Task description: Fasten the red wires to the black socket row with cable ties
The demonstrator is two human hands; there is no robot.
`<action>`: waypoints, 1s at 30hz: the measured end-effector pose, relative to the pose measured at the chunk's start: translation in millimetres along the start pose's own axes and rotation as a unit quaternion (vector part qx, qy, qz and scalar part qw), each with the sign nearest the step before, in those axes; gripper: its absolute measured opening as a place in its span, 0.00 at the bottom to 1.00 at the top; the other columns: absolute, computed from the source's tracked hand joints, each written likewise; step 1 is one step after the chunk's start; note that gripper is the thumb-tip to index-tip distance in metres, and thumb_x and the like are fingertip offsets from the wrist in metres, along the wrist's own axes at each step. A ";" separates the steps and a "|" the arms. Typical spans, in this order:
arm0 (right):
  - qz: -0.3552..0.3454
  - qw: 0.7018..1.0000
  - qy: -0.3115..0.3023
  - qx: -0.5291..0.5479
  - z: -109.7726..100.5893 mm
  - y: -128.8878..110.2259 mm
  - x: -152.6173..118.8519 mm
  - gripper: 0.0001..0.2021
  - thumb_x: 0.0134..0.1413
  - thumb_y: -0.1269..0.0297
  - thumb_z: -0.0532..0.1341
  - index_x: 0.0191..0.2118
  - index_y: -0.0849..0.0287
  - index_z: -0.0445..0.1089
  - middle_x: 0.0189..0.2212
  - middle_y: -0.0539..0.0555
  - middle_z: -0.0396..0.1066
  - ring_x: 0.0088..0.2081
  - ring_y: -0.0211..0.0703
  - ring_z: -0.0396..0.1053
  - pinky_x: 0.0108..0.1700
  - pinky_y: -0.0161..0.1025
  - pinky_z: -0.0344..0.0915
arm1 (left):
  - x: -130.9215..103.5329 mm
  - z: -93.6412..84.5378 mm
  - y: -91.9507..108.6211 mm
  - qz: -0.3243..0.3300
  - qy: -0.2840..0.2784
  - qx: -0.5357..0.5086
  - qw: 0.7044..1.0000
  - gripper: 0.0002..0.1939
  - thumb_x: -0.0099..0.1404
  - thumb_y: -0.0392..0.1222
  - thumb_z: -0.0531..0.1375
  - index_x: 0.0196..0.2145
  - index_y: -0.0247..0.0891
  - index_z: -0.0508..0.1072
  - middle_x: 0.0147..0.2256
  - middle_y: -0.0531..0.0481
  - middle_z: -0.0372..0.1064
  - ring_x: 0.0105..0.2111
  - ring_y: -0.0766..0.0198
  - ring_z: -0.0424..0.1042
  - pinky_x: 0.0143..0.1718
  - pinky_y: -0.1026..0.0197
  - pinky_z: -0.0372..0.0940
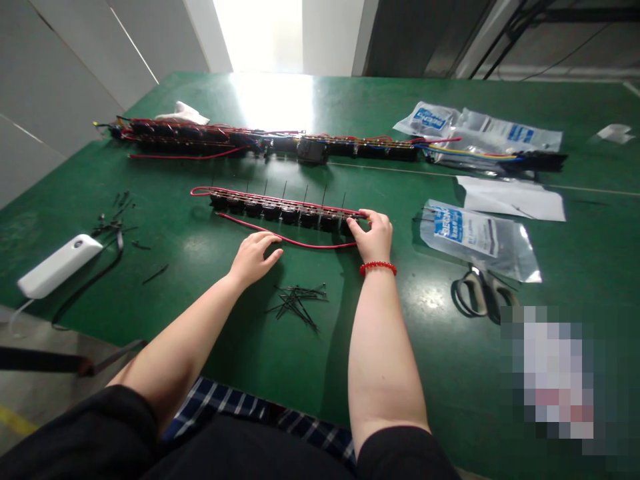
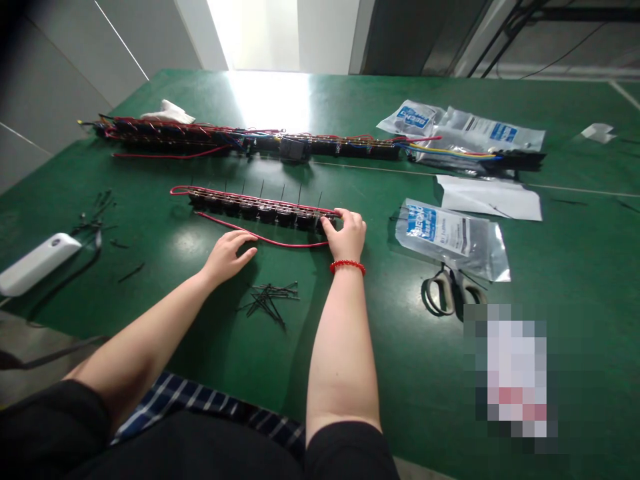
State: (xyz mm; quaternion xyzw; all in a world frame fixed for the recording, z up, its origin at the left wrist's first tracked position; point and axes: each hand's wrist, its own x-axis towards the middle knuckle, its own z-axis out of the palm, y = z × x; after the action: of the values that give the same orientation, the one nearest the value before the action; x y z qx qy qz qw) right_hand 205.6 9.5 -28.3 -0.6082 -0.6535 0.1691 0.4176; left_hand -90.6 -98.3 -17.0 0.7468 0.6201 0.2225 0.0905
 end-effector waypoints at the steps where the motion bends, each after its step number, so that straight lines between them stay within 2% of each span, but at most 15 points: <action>1: -0.007 1.000 0.001 -0.005 0.2 0.2 -0.1 0.20 0.53 0.49 0.65 0.47 0.55 0.75 0.48 0.60 0.71 0.51 0.55 0.67 0.58 0.54 0.62 | 4.5 0.9 -1.2 0.000 0.006 -0.007 1.000 0.17 0.71 0.51 0.55 0.50 0.41 0.75 0.52 0.44 0.74 0.55 0.53 0.70 0.61 0.48 0.62; 4: -0.027 0.999 -0.004 -0.016 1.3 1.5 -0.2 0.23 0.48 0.49 0.69 0.48 0.55 0.74 0.51 0.60 0.70 0.54 0.57 0.64 0.61 0.55 0.59 | 15.3 3.1 -4.7 -0.009 0.008 -0.017 1.000 0.18 0.70 0.51 0.56 0.51 0.40 0.75 0.53 0.44 0.73 0.56 0.52 0.69 0.62 0.48 0.62; 8: -0.019 1.000 -0.006 -0.020 3.0 3.2 0.1 0.23 0.48 0.51 0.69 0.49 0.55 0.72 0.52 0.61 0.69 0.55 0.58 0.64 0.62 0.56 0.58 | 25.9 6.2 -9.4 -0.053 -0.001 -0.033 0.998 0.19 0.68 0.50 0.57 0.51 0.41 0.75 0.54 0.44 0.73 0.57 0.52 0.68 0.63 0.46 0.60; 12: -0.003 1.000 -0.002 -0.019 2.2 1.3 -0.4 0.22 0.49 0.52 0.69 0.48 0.56 0.73 0.51 0.61 0.71 0.54 0.58 0.65 0.60 0.55 0.60 | 21.6 4.4 -2.9 -0.063 -0.043 -0.074 0.994 0.22 0.67 0.51 0.57 0.53 0.39 0.74 0.57 0.42 0.70 0.60 0.51 0.66 0.65 0.44 0.59; 15: 0.001 1.000 -0.004 -0.020 0.4 -2.0 -1.5 0.21 0.49 0.53 0.69 0.48 0.56 0.73 0.50 0.61 0.72 0.53 0.58 0.66 0.59 0.54 0.62 | -0.4 -3.3 14.0 -0.034 -0.109 -0.101 0.988 0.27 0.69 0.57 0.54 0.58 0.39 0.71 0.64 0.41 0.64 0.68 0.49 0.56 0.69 0.41 0.52; 19: 0.006 1.000 -0.005 -0.027 -0.7 -4.0 -2.3 0.21 0.49 0.53 0.69 0.49 0.56 0.73 0.50 0.61 0.72 0.52 0.58 0.67 0.59 0.54 0.63 | -44.2 -15.4 38.8 0.079 -0.238 -0.082 0.965 0.38 0.65 0.64 0.60 0.67 0.44 0.62 0.69 0.43 0.54 0.72 0.46 0.47 0.71 0.36 0.43; 21: 0.006 1.000 -0.004 -0.026 -0.5 -3.7 -2.3 0.21 0.50 0.53 0.69 0.48 0.56 0.73 0.50 0.61 0.72 0.52 0.58 0.67 0.59 0.54 0.63 | -63.5 -17.2 48.4 0.109 -0.256 -0.050 0.959 0.47 0.59 0.67 0.64 0.69 0.44 0.57 0.71 0.42 0.49 0.72 0.44 0.45 0.71 0.35 0.43; 23: 0.006 1.000 -0.003 -0.025 -0.1 -3.3 -2.2 0.21 0.50 0.52 0.68 0.48 0.55 0.73 0.50 0.60 0.72 0.52 0.58 0.67 0.59 0.54 0.63 | -76.6 -14.7 56.2 0.116 -0.237 -0.017 0.964 0.53 0.54 0.67 0.68 0.70 0.44 0.55 0.71 0.41 0.48 0.72 0.43 0.45 0.71 0.36 0.43; 24: 0.006 1.000 -0.003 -0.025 0.0 -3.1 -2.1 0.21 0.50 0.52 0.68 0.48 0.55 0.73 0.50 0.60 0.73 0.53 0.58 0.67 0.59 0.54 0.63 | -80.1 -12.1 59.5 0.113 -0.217 -0.002 0.970 0.54 0.53 0.66 0.69 0.70 0.45 0.55 0.71 0.41 0.48 0.72 0.43 0.45 0.72 0.36 0.42; 26: 0.007 1.000 -0.004 -0.027 0.1 -3.3 -2.0 0.21 0.50 0.53 0.69 0.48 0.55 0.73 0.50 0.60 0.73 0.53 0.57 0.67 0.59 0.54 0.63 | -80.3 -5.1 64.6 0.100 -0.178 0.016 0.979 0.45 0.58 0.61 0.68 0.68 0.47 0.60 0.70 0.43 0.52 0.71 0.46 0.49 0.72 0.37 0.43; 30: 0.015 0.999 -0.006 -0.033 -0.5 -4.9 -1.9 0.21 0.49 0.54 0.70 0.49 0.56 0.74 0.50 0.60 0.73 0.52 0.57 0.67 0.59 0.53 0.63 | -53.2 8.9 66.6 0.103 -0.125 -0.022 0.987 0.24 0.65 0.54 0.64 0.56 0.46 0.72 0.63 0.45 0.64 0.67 0.49 0.60 0.70 0.40 0.52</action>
State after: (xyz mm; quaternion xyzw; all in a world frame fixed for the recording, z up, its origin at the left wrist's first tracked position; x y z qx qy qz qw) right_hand 202.6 6.6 -25.1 -0.6301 -0.6521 0.1572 0.3911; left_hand -34.7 -162.7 -9.1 0.8264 0.5190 0.1487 0.1602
